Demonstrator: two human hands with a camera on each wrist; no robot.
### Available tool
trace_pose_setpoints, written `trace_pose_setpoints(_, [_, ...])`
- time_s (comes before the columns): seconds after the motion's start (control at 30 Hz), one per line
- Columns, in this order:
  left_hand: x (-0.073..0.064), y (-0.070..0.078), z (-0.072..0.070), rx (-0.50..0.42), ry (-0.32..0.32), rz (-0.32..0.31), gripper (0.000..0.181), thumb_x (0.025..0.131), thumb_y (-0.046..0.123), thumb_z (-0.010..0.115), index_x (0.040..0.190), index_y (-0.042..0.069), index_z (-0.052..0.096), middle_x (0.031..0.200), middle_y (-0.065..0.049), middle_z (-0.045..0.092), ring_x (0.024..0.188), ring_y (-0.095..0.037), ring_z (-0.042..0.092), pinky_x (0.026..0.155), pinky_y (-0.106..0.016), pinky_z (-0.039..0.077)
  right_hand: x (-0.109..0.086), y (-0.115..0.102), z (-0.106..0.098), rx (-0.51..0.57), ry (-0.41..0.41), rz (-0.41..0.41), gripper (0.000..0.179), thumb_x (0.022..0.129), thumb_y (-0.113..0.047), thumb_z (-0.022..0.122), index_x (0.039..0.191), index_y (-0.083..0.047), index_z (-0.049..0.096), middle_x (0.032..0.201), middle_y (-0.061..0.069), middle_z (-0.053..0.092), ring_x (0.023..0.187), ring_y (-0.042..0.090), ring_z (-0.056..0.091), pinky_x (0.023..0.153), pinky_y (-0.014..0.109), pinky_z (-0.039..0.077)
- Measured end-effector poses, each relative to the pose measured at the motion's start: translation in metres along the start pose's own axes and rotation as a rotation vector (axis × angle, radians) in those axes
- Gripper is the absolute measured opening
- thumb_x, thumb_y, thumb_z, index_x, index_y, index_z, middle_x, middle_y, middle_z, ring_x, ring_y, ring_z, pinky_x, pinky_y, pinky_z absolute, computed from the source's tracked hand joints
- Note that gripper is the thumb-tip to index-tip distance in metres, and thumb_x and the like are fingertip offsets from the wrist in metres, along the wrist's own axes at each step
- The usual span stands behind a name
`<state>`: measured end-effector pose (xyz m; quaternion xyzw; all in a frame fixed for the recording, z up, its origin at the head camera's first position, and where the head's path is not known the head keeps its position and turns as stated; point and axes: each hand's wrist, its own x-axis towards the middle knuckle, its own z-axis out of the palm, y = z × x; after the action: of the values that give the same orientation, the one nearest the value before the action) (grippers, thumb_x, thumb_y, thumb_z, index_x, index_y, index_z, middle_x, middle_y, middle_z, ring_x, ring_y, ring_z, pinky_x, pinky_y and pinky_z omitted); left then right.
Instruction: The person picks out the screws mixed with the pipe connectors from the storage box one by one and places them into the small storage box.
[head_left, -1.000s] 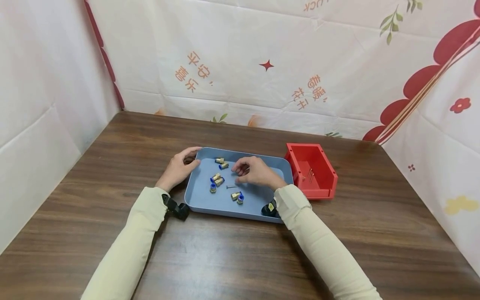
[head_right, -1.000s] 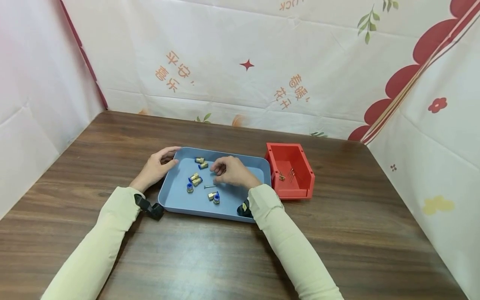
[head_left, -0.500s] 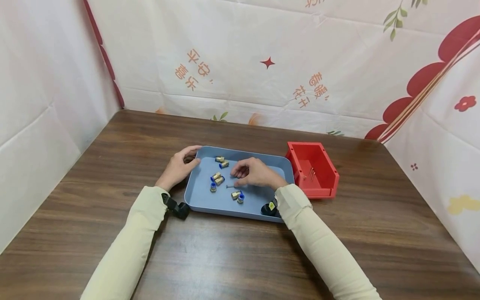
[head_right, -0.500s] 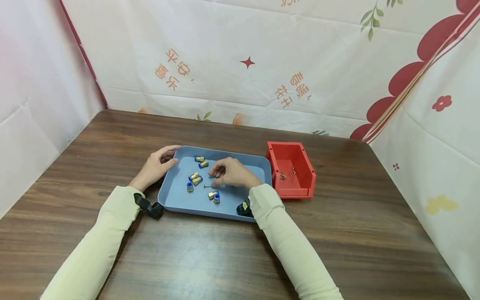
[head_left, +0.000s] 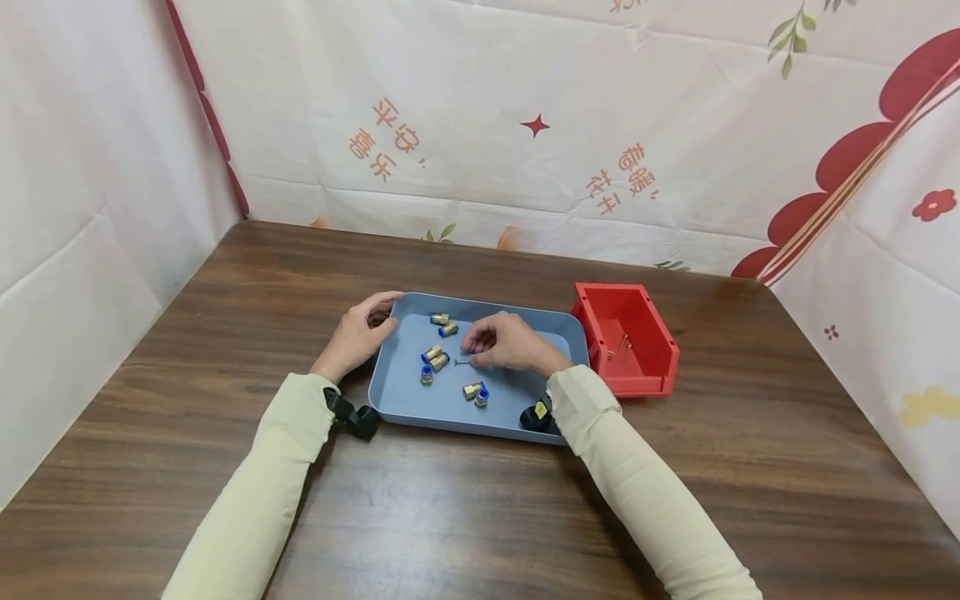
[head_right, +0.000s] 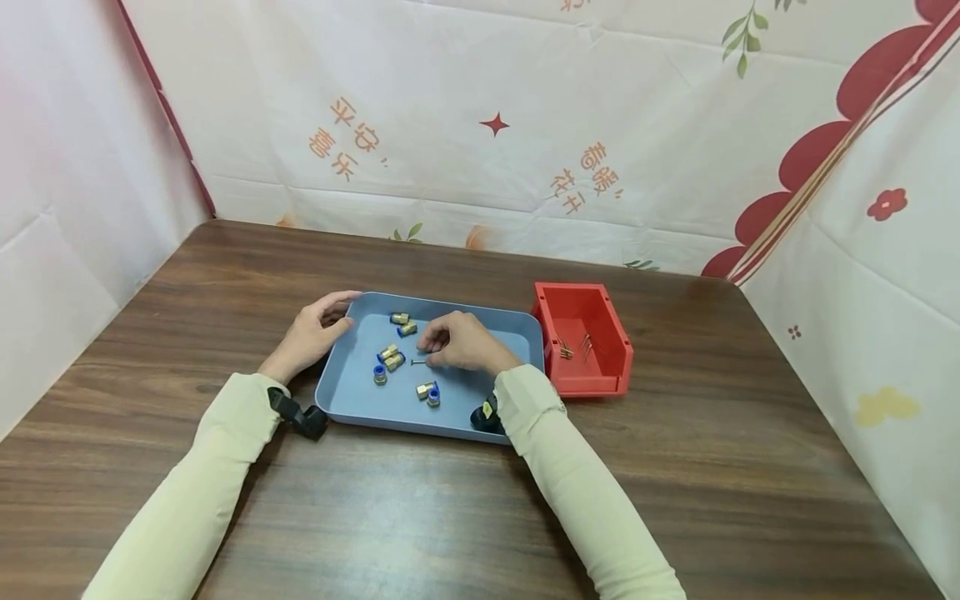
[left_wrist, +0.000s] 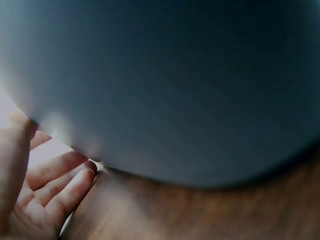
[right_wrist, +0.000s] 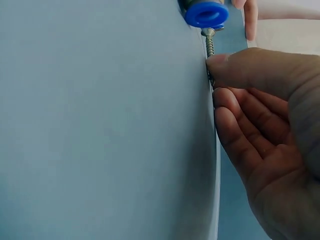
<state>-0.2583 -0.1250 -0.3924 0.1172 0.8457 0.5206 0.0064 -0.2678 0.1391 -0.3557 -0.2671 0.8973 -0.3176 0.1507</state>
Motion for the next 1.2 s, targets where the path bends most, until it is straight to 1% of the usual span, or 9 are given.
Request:
trace_pose_setpoints(0.23, [0.0005, 0.0001, 0.0003, -0.004, 0.013, -0.004, 0.043, 0.097, 0.015, 0.051, 0.139, 0.018, 0.049, 0.133, -0.017, 0.055, 0.117, -0.032, 0.055, 0.096, -0.049, 0.046, 0.0019, 0.0011, -0.0011, 0.011, 0.021, -0.001, 0.010, 0.082, -0.002, 0.071, 0.087, -0.010, 0.074, 0.083, 0.002, 0.069, 0.072, 0.010, 0.056, 0.066, 0.022, 0.049])
trace_pose_setpoints(0.4, [-0.0003, 0.0020, 0.0005, -0.008, 0.014, -0.005, 0.043, 0.097, 0.014, 0.052, 0.139, 0.018, 0.049, 0.132, -0.017, 0.055, 0.116, -0.032, 0.056, 0.095, -0.049, 0.046, 0.0015, 0.0022, -0.0020, 0.022, 0.024, -0.004, 0.010, 0.083, -0.002, 0.069, 0.085, -0.010, 0.074, 0.082, 0.002, 0.069, 0.070, 0.011, 0.055, 0.064, 0.022, 0.048])
trace_pose_setpoints(0.53, [-0.0013, 0.0029, 0.0004, -0.010, 0.012, -0.010, 0.043, 0.097, 0.014, 0.052, 0.140, 0.018, 0.048, 0.133, -0.017, 0.055, 0.115, -0.032, 0.056, 0.095, -0.049, 0.046, 0.0020, 0.0036, -0.0012, 0.017, 0.022, -0.002, 0.010, 0.084, -0.003, 0.069, 0.085, -0.010, 0.074, 0.083, 0.001, 0.069, 0.070, 0.011, 0.055, 0.063, 0.022, 0.047])
trace_pose_setpoints(0.8, [-0.0014, 0.0015, -0.0006, -0.016, 0.019, -0.022, 0.043, 0.096, 0.015, 0.053, 0.139, 0.019, 0.049, 0.133, -0.016, 0.054, 0.116, -0.032, 0.055, 0.095, -0.050, 0.046, 0.0033, 0.0027, 0.0001, -0.030, 0.032, -0.010, 0.009, 0.084, -0.004, 0.068, 0.085, -0.011, 0.074, 0.082, 0.001, 0.069, 0.070, 0.010, 0.055, 0.064, 0.021, 0.048])
trace_pose_setpoints(1.13, [0.0005, -0.0005, -0.0006, -0.017, 0.021, -0.020, 0.043, 0.096, 0.017, 0.054, 0.138, 0.021, 0.050, 0.131, -0.015, 0.056, 0.114, -0.031, 0.056, 0.094, -0.049, 0.047, 0.0017, 0.0030, -0.0007, 0.007, 0.037, 0.002, 0.009, 0.083, -0.004, 0.069, 0.087, -0.009, 0.074, 0.085, 0.002, 0.070, 0.072, 0.011, 0.057, 0.064, 0.021, 0.049])
trace_pose_setpoints(1.2, [0.0011, -0.0012, -0.0004, -0.016, 0.018, -0.014, 0.043, 0.096, 0.016, 0.054, 0.138, 0.020, 0.049, 0.131, -0.015, 0.056, 0.114, -0.031, 0.056, 0.094, -0.049, 0.047, 0.0012, 0.0028, -0.0009, 0.007, 0.035, 0.008, 0.008, 0.083, -0.004, 0.069, 0.087, -0.009, 0.074, 0.085, 0.002, 0.070, 0.072, 0.010, 0.056, 0.064, 0.021, 0.049])
